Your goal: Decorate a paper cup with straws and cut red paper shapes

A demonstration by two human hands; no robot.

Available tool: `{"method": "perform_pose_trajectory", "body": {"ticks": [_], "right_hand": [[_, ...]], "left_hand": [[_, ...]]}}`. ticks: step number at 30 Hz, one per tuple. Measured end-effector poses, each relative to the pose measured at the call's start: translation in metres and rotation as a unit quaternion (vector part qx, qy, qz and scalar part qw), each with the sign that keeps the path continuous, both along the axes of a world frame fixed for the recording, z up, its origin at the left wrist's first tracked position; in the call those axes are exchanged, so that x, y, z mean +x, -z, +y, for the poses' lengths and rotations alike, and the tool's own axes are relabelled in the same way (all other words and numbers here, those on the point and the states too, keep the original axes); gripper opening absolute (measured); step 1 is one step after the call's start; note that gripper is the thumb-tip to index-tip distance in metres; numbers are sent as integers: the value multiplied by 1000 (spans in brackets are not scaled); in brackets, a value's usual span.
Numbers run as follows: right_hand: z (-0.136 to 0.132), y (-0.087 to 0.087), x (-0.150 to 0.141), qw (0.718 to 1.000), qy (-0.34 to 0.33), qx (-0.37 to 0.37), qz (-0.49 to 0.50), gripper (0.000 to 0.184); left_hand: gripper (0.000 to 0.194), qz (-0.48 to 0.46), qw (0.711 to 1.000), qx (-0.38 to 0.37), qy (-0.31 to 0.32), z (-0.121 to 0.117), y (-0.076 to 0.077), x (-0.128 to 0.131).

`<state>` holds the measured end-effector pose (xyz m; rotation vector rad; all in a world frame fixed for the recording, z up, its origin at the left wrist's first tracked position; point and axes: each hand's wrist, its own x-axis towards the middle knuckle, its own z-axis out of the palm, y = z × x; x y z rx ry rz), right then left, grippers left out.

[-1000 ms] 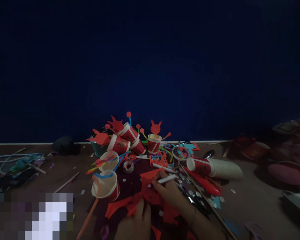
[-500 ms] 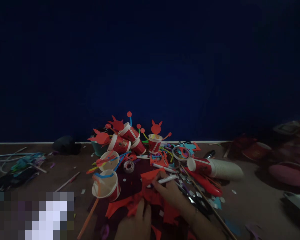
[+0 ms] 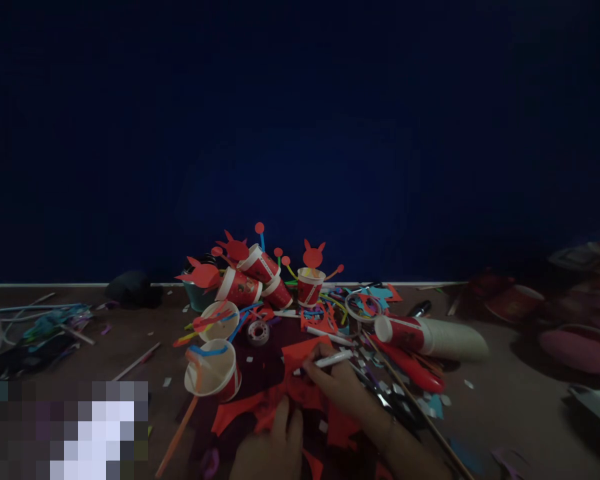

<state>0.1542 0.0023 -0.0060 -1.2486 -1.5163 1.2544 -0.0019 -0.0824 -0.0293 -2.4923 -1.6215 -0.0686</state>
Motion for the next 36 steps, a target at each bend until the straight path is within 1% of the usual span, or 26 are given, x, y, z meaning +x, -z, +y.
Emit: {"method": "perform_pose_trajectory", "body": {"ticks": [6,9,11,14,17,22,25,27,30,33,36], "right_hand": [[-2,-6,-2,999,-19,9,-26,15],[-1,-6,-2,999,-17,21,-19,16],[1,-6,0,999,8,30,9,18],[5,-7,3,996,72,18,54,24],[6,-10,8,991,117,7,58,31],[1,-18,13,987,151,20,48,31],[-1,-21,14,985,164,25,44,34],[-1,-22,14,985,162,23,52,34],[0,-21,13,988,146,23,49,37],[0,-17,12,992,116,32,32,40],[-1,-13,11,994,100,20,37,39]], "left_hand": [[37,-8,1000,-10,-1,0,-1,1],[37,-5,1000,-7,-1,0,-2,1],[37,-2,1000,-1,0,0,-2,1],[38,0,1000,14,0,0,-2,1],[38,0,1000,17,-6,-1,-4,2],[38,-18,1000,3,-22,-3,-5,4],[37,-36,999,19,2,-4,-6,3],[36,-48,998,30,28,-5,-7,3],[28,-56,996,38,56,-5,-8,3],[22,-63,994,53,66,-6,-5,2],[24,-66,993,65,67,-6,-2,2]]}}
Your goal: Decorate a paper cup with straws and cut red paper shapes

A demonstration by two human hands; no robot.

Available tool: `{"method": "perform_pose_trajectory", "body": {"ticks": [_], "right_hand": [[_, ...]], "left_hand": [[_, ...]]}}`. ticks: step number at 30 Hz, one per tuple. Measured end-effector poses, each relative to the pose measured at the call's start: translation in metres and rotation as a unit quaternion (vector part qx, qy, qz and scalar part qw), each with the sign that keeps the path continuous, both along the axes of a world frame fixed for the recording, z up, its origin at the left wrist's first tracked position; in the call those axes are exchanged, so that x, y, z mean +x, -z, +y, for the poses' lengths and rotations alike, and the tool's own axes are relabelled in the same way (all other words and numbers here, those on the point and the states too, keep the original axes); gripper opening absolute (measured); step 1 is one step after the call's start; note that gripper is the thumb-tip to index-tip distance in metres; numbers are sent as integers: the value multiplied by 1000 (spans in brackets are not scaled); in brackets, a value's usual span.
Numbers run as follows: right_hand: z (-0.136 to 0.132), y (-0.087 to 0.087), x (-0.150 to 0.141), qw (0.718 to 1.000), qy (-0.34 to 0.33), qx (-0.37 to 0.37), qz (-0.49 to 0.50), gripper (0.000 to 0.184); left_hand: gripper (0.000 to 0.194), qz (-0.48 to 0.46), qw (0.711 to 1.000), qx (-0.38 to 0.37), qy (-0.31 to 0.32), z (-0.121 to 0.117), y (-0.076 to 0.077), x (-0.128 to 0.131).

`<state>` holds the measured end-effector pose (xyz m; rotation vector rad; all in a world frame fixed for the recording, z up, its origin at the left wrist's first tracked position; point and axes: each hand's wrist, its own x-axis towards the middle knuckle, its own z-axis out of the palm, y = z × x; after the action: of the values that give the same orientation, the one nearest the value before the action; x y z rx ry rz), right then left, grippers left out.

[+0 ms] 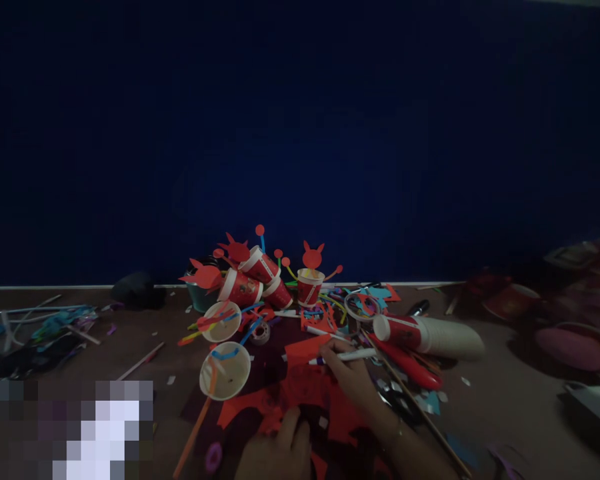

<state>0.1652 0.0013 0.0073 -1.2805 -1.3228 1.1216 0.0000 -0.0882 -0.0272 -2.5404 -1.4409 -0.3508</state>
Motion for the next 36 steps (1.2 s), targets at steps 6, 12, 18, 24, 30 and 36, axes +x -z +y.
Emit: {"method": "perform_pose_trajectory", "body": {"ticks": [6,12,18,24,30,36], "right_hand": [[2,7,-1,1000,5,-23,-4,38],[4,4,0,1000,21,-1,0,32],[-9,-15,-5,997,34,-10,66,35],[-32,-29,-24,994,-63,-65,56,30],[-45,-27,-33,992,-122,3,-40,21],[-59,-18,-35,918,-129,234,-292,13]], "left_hand": [[23,30,1000,-2,3,-1,2,-1],[32,-19,999,-48,14,0,-12,-3],[53,-434,865,-250,-42,15,-37,-5],[62,-566,767,-296,-55,17,-46,-2],[61,-524,802,-283,-35,15,-38,-3],[68,-490,816,-307,-25,6,-33,-3]]}}
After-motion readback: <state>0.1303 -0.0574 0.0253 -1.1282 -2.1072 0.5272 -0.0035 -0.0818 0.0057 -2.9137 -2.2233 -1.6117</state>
